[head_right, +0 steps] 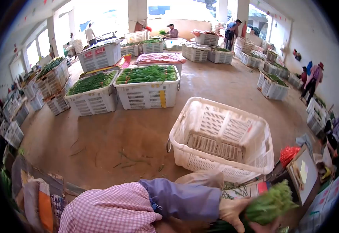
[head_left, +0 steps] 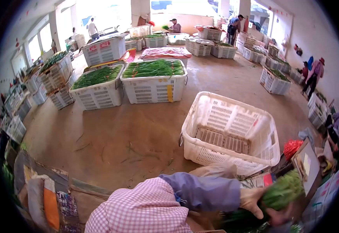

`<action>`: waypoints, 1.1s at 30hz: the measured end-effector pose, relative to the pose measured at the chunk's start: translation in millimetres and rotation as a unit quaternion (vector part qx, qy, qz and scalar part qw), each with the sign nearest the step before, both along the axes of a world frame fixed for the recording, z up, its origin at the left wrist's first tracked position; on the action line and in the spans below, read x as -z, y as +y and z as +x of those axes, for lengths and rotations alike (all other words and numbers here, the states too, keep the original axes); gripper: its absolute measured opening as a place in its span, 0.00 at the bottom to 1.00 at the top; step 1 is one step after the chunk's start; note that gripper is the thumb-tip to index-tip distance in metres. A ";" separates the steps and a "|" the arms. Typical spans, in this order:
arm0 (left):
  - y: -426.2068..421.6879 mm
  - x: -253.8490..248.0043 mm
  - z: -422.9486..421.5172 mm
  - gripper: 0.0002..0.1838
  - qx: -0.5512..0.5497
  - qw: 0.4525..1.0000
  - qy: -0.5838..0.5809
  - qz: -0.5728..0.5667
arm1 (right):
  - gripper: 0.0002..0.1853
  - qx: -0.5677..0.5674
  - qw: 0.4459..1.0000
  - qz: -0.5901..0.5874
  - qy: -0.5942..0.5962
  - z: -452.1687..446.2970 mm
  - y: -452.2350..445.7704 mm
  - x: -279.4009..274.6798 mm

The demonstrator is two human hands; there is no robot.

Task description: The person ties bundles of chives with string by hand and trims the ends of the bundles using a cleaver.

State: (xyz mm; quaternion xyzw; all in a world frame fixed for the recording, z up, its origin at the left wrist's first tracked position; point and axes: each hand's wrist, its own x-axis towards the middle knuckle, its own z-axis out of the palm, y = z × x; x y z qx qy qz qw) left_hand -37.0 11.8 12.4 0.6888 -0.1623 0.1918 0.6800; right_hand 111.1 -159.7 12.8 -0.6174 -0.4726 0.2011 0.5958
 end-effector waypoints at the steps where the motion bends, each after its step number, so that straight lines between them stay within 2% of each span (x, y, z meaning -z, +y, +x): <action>1: 12.1 2.8 -42.0 0.72 0.012 0.996 0.003 -0.088 | 0.50 -0.033 0.998 -0.026 0.042 -36.1 30.4 -11.4; 3: 34.8 28.4 -59.3 0.66 -0.030 0.983 0.013 -0.182 | 0.53 -0.065 0.996 -0.022 0.062 -76.2 82.7 -18.0; 4: 45.7 32.2 -79.6 0.63 -0.038 0.974 0.033 -0.219 | 0.58 -0.106 0.985 -0.024 0.135 -100.8 104.2 -17.2; 5: 52.6 24.5 -99.3 0.58 -0.052 0.971 0.027 -0.233 | 0.59 -0.132 0.984 -0.029 0.116 -113.5 118.0 -16.1; 6: 60.1 24.7 -114.8 0.49 -0.089 0.975 -0.016 -0.204 | 0.60 -0.155 0.983 -0.030 0.098 -124.7 130.4 -14.7; 8: 71.5 4.3 -159.5 0.38 -0.194 0.973 0.024 -0.126 | 0.59 -0.199 0.974 -0.037 0.098 -145.6 148.3 -20.1; 10: 81.3 1.7 -178.9 0.31 -0.274 0.960 0.051 0.032 | 0.58 -0.243 0.967 -0.044 0.069 -157.5 164.1 -31.3; 12: 76.2 9.8 -176.0 0.34 -0.182 0.962 0.063 -0.191 | 0.56 -0.216 0.972 -0.060 0.071 -160.5 152.3 -34.1; 13: 74.5 8.6 -174.9 0.35 -0.145 0.940 0.066 -0.302 | 0.52 -0.185 0.978 -0.095 0.016 -152.2 139.6 -33.9; 14: 67.6 1.0 -169.9 0.41 -0.142 0.921 0.021 -0.362 | 0.48 -0.159 0.978 -0.128 -0.036 -142.7 130.2 -33.1; 15: 68.2 4.8 -168.6 0.44 -0.112 0.912 0.035 -0.392 | 0.42 -0.129 0.983 -0.117 -0.049 -136.3 122.0 -28.4; 16: 69.4 23.7 -164.1 0.46 -0.142 0.912 0.022 -0.384 | 0.37 -0.105 0.987 -0.108 -0.062 -130.2 114.3 -21.8; 17: 69.3 32.3 -161.7 0.47 -0.131 0.910 0.012 -0.394 | 0.27 -0.044 0.993 -0.092 -0.052 -128.2 104.7 -20.8; 18: 71.8 39.7 -158.6 0.49 -0.127 0.908 0.005 -0.400 | 0.19 0.017 0.996 -0.086 0.000 -126.0 99.4 -18.8; 21: 70.1 46.3 -163.5 0.45 -0.109 0.884 -0.006 -0.454 | 0.10 0.072 0.995 -0.035 0.051 -133.8 78.4 -33.9; 24: 71.2 54.5 -164.0 0.47 -0.096 0.884 0.003 -0.457 | 0.04 0.039 0.993 -0.078 -0.077 -154.0 73.3 -42.8; 25: 68.0 51.1 -164.4 0.47 -0.108 0.878 0.023 -0.466 | 0.01 0.025 0.990 -0.038 -0.136 -157.9 76.6 -35.8; 26: 67.3 52.5 -164.9 0.47 -0.103 0.880 0.029 -0.463 | 0.03 0.015 0.996 -0.035 -0.079 -169.7 80.0 -35.7; 29: 66.4 54.6 -163.5 0.48 -0.084 0.892 0.040 -0.442 | 0.07 0.005 0.990 -0.072 -0.120 -188.7 88.9 -28.3; 32: 68.6 39.7 -175.2 0.49 -0.141 0.907 0.115 -0.380 | 0.08 0.035 0.984 -0.082 -0.154 -194.4 96.6 -14.3; 33: 78.6 50.3 -186.3 0.45 -0.151 0.927 0.121 -0.321 | 0.08 0.033 0.986 -0.076 -0.148 -194.6 97.6 -8.8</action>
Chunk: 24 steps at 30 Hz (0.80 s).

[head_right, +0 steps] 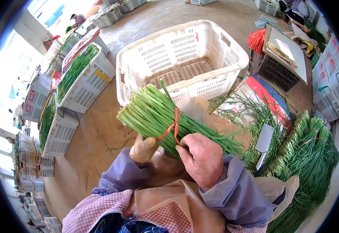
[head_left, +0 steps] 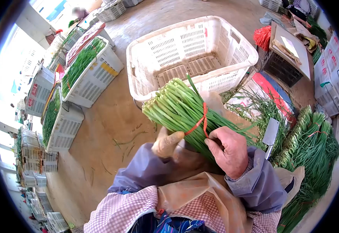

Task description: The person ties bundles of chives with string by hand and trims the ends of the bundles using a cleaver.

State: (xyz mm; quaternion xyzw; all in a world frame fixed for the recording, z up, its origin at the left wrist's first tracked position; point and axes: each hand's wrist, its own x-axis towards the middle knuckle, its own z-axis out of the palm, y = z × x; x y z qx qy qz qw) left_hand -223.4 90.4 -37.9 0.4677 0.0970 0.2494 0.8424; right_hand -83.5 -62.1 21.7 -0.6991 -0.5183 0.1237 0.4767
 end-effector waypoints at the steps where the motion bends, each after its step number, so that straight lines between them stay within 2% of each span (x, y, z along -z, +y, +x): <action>1: 4.6 -2.7 -14.2 0.42 0.019 0.997 0.070 0.021 | 0.08 -0.002 1.000 0.006 0.007 -0.6 0.1 2.7; 3: 14.6 -9.0 -45.6 0.34 0.059 0.974 0.210 0.063 | 0.07 -0.042 0.999 0.001 0.034 -3.3 -2.3 1.3; 4: 17.3 -34.9 -59.5 0.28 0.081 0.926 0.327 0.170 | 0.06 -0.052 0.998 -0.009 0.046 -6.1 -3.4 1.0; 5: 12.0 -68.9 -68.5 0.23 0.100 0.853 0.434 0.271 | 0.06 -0.064 0.996 -0.020 0.057 -8.3 -4.2 1.4; 6: 0.5 -84.6 -74.6 0.22 0.023 0.798 0.476 0.369 | 0.05 -0.064 0.996 0.002 0.063 -9.6 -4.3 4.0; 7: -3.7 -93.8 -82.5 0.23 -0.037 0.769 0.412 0.487 | 0.05 -0.058 0.995 -0.012 0.083 -11.1 -4.3 4.3; 8: -6.0 -103.5 -84.2 0.24 -0.083 0.696 0.319 0.638 | 0.06 -0.054 0.993 -0.027 0.102 -12.7 -3.5 3.8; 9: -4.6 -113.3 -81.9 0.25 -0.127 0.595 0.212 0.765 | 0.07 -0.049 0.991 -0.040 0.119 -14.2 -3.2 3.2; 12: -9.6 -130.3 -42.7 0.28 -0.078 0.462 0.165 0.868 | 0.08 -0.066 0.995 -0.059 0.041 -21.4 -6.2 2.4; 16: 6.8 -77.8 -14.1 0.26 -0.077 0.365 0.170 0.912 | 0.05 -0.077 0.988 -0.116 -0.071 -17.9 -23.8 -11.5; 17: 8.0 -73.9 -12.0 0.26 -0.086 0.359 0.174 0.913 | 0.05 -0.087 0.981 -0.140 -0.099 -12.7 -29.9 -13.9; 19: 7.4 -67.9 -9.9 0.25 -0.104 0.351 0.183 0.912 | 0.06 -0.116 0.986 -0.013 -0.120 -6.6 -30.2 -13.2; 21: 5.6 -62.2 -9.9 0.27 -0.091 0.350 0.199 0.911 | 0.09 -0.150 0.965 0.134 -0.167 -3.2 -16.0 -23.5; 22: 6.0 -60.5 -9.2 0.28 -0.086 0.349 0.209 0.909 | 0.14 -0.201 0.950 0.201 -0.127 -3.2 -3.9 -16.9; 24: 6.0 -57.9 -5.3 0.28 -0.105 0.354 0.195 0.909 | 0.06 -0.308 0.912 0.268 0.044 -14.2 14.3 -14.7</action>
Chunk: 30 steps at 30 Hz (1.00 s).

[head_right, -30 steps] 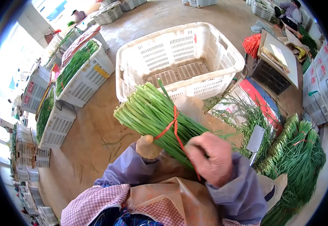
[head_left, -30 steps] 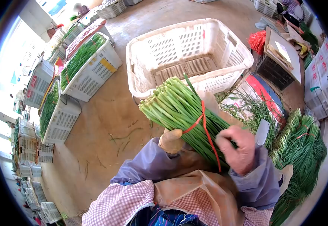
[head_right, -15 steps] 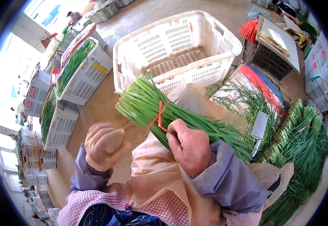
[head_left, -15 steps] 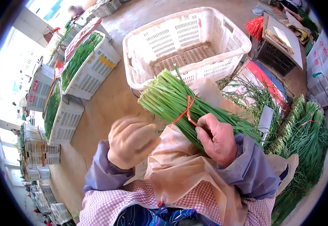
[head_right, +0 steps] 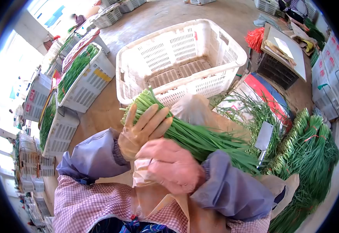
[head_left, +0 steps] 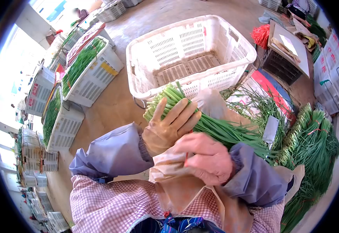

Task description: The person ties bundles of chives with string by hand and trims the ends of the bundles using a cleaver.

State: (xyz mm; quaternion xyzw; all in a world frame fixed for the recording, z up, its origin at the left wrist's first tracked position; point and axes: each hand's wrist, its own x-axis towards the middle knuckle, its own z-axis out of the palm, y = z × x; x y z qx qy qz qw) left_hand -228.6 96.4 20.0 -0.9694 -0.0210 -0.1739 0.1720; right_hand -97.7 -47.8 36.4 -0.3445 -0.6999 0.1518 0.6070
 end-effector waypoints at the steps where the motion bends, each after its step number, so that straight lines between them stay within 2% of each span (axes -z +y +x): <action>1: -0.5 1.7 0.5 0.28 0.001 1.000 -0.009 -0.001 | 0.05 -0.080 0.994 0.003 0.079 -9.6 7.1 4.6; 5: 9.5 10.3 4.4 0.26 0.039 0.999 -0.028 -0.001 | 0.11 -0.146 0.978 -0.092 0.117 -35.0 24.3 20.0; 8: 14.2 31.5 8.0 0.22 0.057 0.993 -0.092 0.039 | 0.16 -0.165 0.965 -0.149 0.138 -51.7 31.8 32.1; 11: 14.6 49.0 11.5 0.21 0.071 0.985 -0.145 0.062 | 0.14 -0.161 0.971 -0.165 0.058 -61.5 38.1 44.8; 15: 16.8 55.4 14.8 0.23 0.087 0.983 -0.151 0.056 | 0.13 -0.135 0.980 -0.145 0.005 -78.6 41.0 64.7; 16: 15.3 50.1 14.6 0.23 0.084 0.986 -0.138 0.042 | 0.12 -0.142 0.970 -0.188 -0.055 -75.3 40.3 64.1; 19: 9.9 36.3 15.5 0.23 0.075 0.991 -0.110 -0.007 | 0.12 -0.144 0.985 -0.078 -0.050 -44.6 26.8 23.2; 20: 7.6 35.3 14.9 0.23 0.071 0.992 -0.101 -0.026 | 0.12 -0.090 0.993 -0.064 -0.051 -22.9 24.2 2.3; 22: 9.2 35.9 11.4 0.23 0.060 0.994 -0.090 0.021 | 0.12 0.039 0.986 -0.155 0.045 17.4 10.3 -29.5; 23: 9.5 35.6 10.7 0.23 0.057 0.994 -0.084 0.046 | 0.12 0.114 0.950 -0.255 0.141 31.4 3.2 -36.6; 25: 4.3 32.3 14.8 0.21 0.057 0.992 -0.090 0.075 | 0.09 0.202 0.898 -0.367 0.131 63.9 25.2 -33.1; 30: -5.3 24.2 17.0 0.21 0.067 0.989 -0.091 0.095 | 0.08 0.173 0.915 -0.344 0.120 67.1 65.5 1.8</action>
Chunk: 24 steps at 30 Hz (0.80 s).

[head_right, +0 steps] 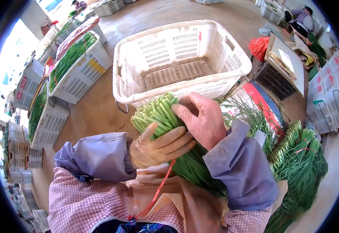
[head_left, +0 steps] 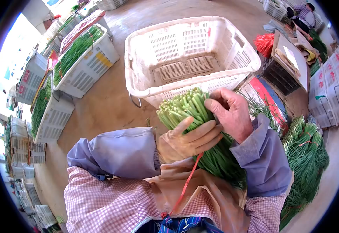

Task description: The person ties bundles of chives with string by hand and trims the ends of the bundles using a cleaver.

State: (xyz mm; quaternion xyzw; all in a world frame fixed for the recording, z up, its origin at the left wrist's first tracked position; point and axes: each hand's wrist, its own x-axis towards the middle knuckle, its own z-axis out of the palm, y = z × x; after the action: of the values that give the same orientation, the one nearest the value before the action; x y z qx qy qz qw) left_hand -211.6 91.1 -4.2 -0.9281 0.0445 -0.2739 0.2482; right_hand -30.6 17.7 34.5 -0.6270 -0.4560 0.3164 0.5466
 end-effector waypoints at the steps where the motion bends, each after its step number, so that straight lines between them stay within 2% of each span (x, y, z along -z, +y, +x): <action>1: -1.1 -1.0 0.4 0.21 0.004 1.000 0.001 0.005 | 0.07 -0.001 1.000 0.013 0.008 -1.5 3.9 1.9; 2: -2.2 2.1 0.3 0.22 0.005 1.000 0.011 0.003 | 0.05 -0.008 0.999 0.022 0.038 -2.1 5.6 1.6; 5: -2.7 6.8 4.3 0.22 0.025 1.000 0.001 0.002 | 0.04 0.008 0.998 0.045 -0.031 -4.3 4.0 -1.3; 6: -4.4 3.9 3.8 0.22 0.030 0.999 0.024 -0.002 | 0.04 -0.008 0.997 0.078 -0.021 -7.0 5.6 -5.2; 9: -10.4 3.4 7.7 0.23 0.011 0.998 0.055 -0.014 | 0.04 0.015 0.973 0.142 -0.180 -4.1 14.4 -29.9; 10: -11.5 -3.5 8.1 0.24 0.010 0.996 0.081 -0.018 | 0.04 0.057 0.969 0.171 -0.167 0.1 14.4 -47.9; 11: -11.5 -2.8 8.3 0.24 0.022 0.996 0.088 -0.023 | 0.06 0.098 0.955 0.207 -0.187 14.9 14.3 -66.4; 13: -10.2 -1.5 8.6 0.25 0.045 0.994 0.100 -0.028 | 0.10 0.153 0.891 0.311 -0.294 90.8 6.8 -115.0; 14: -11.8 -3.7 7.5 0.26 0.050 0.991 0.110 -0.056 | 0.12 0.135 0.883 0.348 -0.285 132.1 -1.9 -136.1; 16: -12.1 -1.3 6.5 0.26 0.040 0.991 0.104 -0.069 | 0.12 0.047 0.911 0.398 -0.095 170.1 -15.3 -162.2; 19: -11.4 -2.0 6.8 0.26 0.031 0.992 0.100 -0.073 | 0.12 0.111 0.907 0.280 -0.295 156.9 -15.9 -136.0; 21: -12.7 -2.8 7.3 0.26 0.037 0.992 0.101 -0.071 | 0.12 0.130 0.909 0.049 -0.393 100.4 -20.4 -99.3; 23: -14.2 0.0 10.5 0.26 0.048 0.992 0.096 -0.069 | 0.15 -0.090 0.926 0.118 -0.346 48.0 -13.4 -60.2; 24: -14.9 1.4 10.9 0.26 0.051 0.992 0.088 -0.073 | 0.15 -0.105 0.912 0.136 -0.373 29.8 -7.6 -42.5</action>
State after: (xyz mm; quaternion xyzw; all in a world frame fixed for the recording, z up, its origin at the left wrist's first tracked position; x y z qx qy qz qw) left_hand -200.8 76.2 -5.5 -0.9609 0.0929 -0.2059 0.1603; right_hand -0.8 10.1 77.0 -0.5678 -0.7283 0.0502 0.3803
